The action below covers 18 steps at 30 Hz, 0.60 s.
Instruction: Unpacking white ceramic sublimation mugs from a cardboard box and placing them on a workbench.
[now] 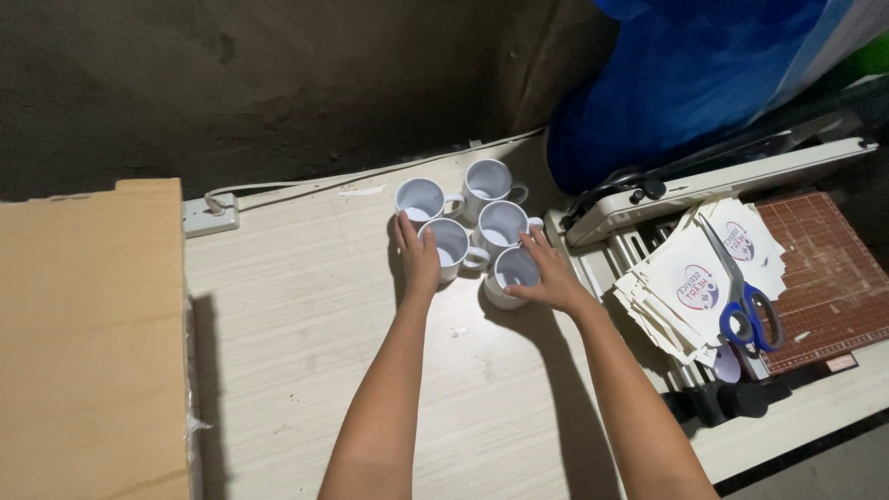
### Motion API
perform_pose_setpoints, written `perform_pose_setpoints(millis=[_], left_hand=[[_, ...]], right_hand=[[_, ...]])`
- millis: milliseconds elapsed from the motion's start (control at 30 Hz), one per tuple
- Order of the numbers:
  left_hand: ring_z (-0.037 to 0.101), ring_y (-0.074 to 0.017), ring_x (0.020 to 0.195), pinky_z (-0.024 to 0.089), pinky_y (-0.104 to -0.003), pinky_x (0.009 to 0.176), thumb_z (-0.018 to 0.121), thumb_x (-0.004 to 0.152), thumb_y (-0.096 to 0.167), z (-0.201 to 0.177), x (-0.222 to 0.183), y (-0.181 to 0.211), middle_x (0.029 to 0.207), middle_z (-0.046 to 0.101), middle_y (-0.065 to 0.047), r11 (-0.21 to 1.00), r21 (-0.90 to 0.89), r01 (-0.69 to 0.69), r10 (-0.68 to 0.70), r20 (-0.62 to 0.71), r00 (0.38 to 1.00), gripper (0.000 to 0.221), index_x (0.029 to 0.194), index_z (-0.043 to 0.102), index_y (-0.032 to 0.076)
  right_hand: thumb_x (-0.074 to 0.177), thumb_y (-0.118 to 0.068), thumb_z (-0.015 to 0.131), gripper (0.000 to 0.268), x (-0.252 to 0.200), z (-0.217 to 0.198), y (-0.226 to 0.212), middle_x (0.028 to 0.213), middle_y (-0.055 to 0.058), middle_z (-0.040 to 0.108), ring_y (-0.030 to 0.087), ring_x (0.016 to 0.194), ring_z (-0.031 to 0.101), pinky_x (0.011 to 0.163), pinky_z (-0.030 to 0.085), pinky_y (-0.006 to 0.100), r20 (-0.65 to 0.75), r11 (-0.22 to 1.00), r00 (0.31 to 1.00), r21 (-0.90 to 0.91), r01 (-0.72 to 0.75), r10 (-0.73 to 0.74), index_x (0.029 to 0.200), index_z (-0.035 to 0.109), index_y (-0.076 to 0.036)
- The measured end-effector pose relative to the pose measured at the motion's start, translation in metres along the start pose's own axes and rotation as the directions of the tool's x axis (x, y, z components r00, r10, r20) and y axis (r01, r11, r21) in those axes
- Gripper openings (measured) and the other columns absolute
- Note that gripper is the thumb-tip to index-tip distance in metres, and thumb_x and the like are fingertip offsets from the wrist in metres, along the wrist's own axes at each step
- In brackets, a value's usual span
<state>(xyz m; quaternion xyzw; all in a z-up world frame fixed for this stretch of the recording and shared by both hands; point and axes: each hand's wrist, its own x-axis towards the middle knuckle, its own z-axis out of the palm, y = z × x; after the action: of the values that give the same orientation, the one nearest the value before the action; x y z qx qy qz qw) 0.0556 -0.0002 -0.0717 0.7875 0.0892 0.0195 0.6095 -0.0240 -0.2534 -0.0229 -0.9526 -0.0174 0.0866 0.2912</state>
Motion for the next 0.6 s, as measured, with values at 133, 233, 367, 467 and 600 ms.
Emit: perform_pose_setpoints(millis=[133, 233, 367, 467, 600], left_hand=[[0.032, -0.0386, 0.151, 0.040, -0.044, 0.116, 0.048, 0.105, 0.030, -0.007, -0.001, 0.000, 0.172, 0.008, -0.013, 0.999, 0.050, -0.017, 0.015, 0.035, 0.999, 0.069, 0.163, 0.013, 0.016], [0.032, -0.0400, 0.150, 0.043, -0.046, 0.114, 0.056, 0.100, 0.029, -0.017, -0.020, 0.017, 0.170, 0.009, -0.016, 0.996, 0.083, -0.008, 0.008, 0.004, 1.000, 0.075, 0.162, 0.015, 0.017], [0.032, -0.0417, 0.150, 0.042, -0.049, 0.114, 0.065, 0.096, 0.032, -0.017, -0.045, 0.004, 0.168, 0.013, -0.019, 0.996, 0.086, -0.040, 0.046, -0.065, 0.997, 0.081, 0.161, 0.020, 0.015], [0.029, -0.0435, 0.150, 0.038, -0.051, 0.116, 0.070, 0.094, 0.035, -0.025, -0.064, 0.000, 0.168, 0.016, -0.019, 0.985, 0.161, -0.065, 0.072, -0.038, 0.997, 0.084, 0.160, 0.022, 0.014], [0.032, -0.0437, 0.147, 0.037, -0.051, 0.115, 0.072, 0.093, 0.034, -0.030, -0.066, -0.002, 0.166, 0.021, -0.020, 0.955, 0.250, -0.161, 0.147, 0.073, 0.986, 0.087, 0.160, 0.020, 0.013]], right_hand=[[0.055, -0.065, 0.084, 0.126, 0.000, -0.002, -0.007, 0.174, 0.006, 0.012, 0.034, 0.157, 0.018, 0.123, 0.022, 0.054, 0.018, 0.998, 0.999, -0.033, -0.048, 0.049, 0.162, 0.027, -0.029], [0.058, -0.066, 0.084, 0.125, 0.002, 0.002, 0.007, 0.171, 0.011, 0.014, 0.036, 0.154, 0.021, 0.123, 0.025, 0.052, -0.024, 0.999, 0.998, -0.008, 0.052, -0.052, 0.161, 0.027, -0.024], [0.064, -0.065, 0.086, 0.120, -0.009, 0.012, 0.009, 0.170, 0.013, 0.020, 0.038, 0.156, 0.020, 0.125, 0.023, 0.053, -0.149, 0.988, 0.978, -0.060, 0.139, -0.146, 0.159, 0.031, -0.018], [0.061, -0.061, 0.087, 0.120, -0.017, 0.023, 0.006, 0.169, 0.016, 0.020, 0.036, 0.156, 0.020, 0.124, 0.023, 0.053, -0.256, 0.987, 0.953, -0.068, 0.147, -0.160, 0.158, 0.032, -0.017], [0.067, -0.058, 0.086, 0.117, -0.013, 0.038, 0.015, 0.170, 0.017, 0.018, 0.036, 0.156, 0.017, 0.123, 0.020, 0.056, -0.252, 0.993, 0.963, -0.090, 0.075, -0.096, 0.161, 0.030, -0.016]])
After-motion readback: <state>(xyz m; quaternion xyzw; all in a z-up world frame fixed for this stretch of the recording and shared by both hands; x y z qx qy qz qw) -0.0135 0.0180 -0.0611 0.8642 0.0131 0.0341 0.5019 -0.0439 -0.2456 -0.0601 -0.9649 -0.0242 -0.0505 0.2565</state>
